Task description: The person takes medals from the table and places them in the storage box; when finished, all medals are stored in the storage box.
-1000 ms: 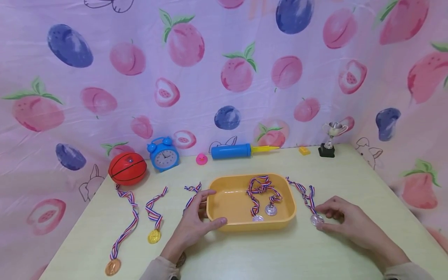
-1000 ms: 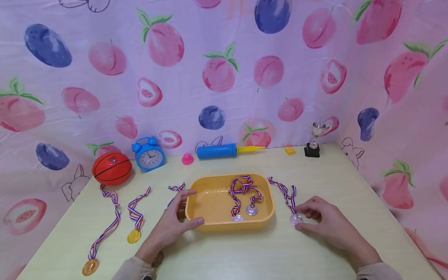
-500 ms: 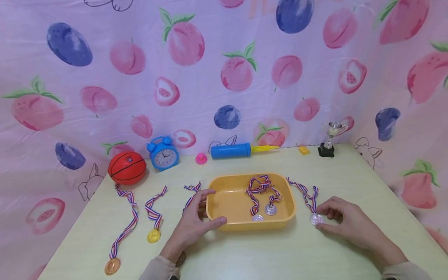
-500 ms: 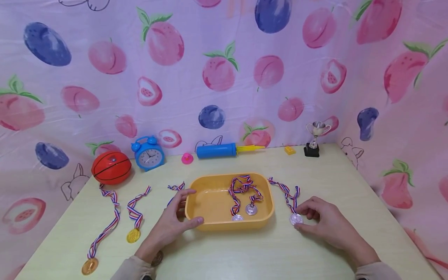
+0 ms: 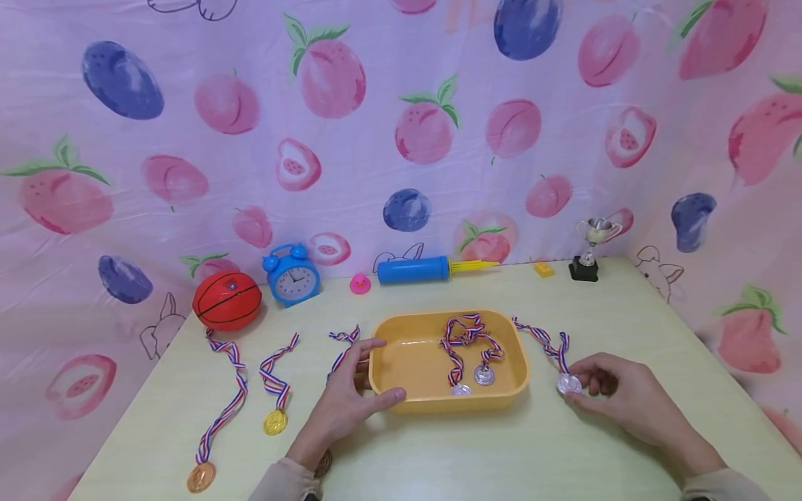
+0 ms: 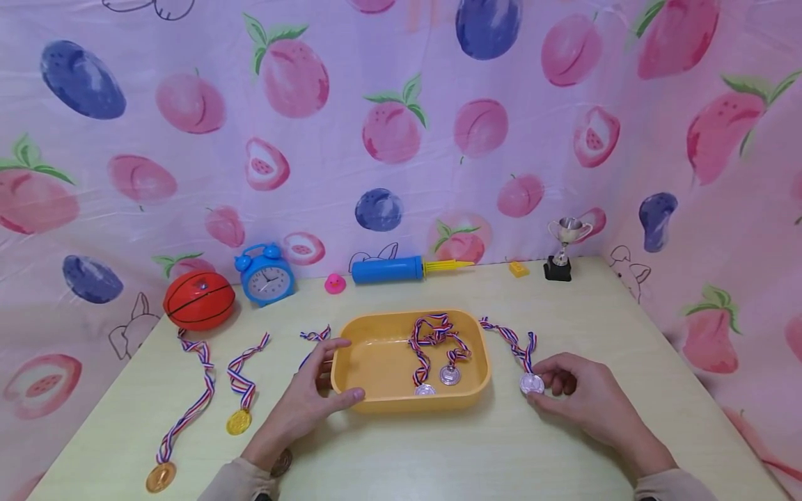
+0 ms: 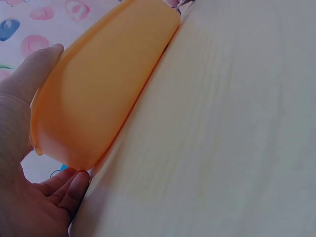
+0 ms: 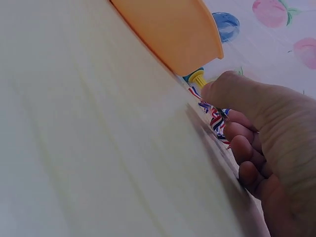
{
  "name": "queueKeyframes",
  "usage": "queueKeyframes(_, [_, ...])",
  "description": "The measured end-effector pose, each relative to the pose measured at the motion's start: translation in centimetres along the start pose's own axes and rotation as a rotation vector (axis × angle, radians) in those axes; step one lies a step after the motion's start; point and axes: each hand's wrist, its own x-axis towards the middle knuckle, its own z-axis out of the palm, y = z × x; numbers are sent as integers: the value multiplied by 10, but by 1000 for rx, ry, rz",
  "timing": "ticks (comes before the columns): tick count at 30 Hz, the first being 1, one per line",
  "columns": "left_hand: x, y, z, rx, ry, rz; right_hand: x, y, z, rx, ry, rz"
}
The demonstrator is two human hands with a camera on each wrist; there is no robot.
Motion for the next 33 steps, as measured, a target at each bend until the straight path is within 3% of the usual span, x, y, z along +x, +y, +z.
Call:
queueKeyframes(9, [0, 0, 0, -5, 4, -1, 0, -13, -4, 41, 65, -3])
queueKeyframes(16, [-1, 0, -1, -20, 6, 1, 10, -24, -14, 3, 176, -122])
queueKeyframes(33, [0, -2, 0, -10, -3, 8, 47, -58, -44, -44, 356, -313])
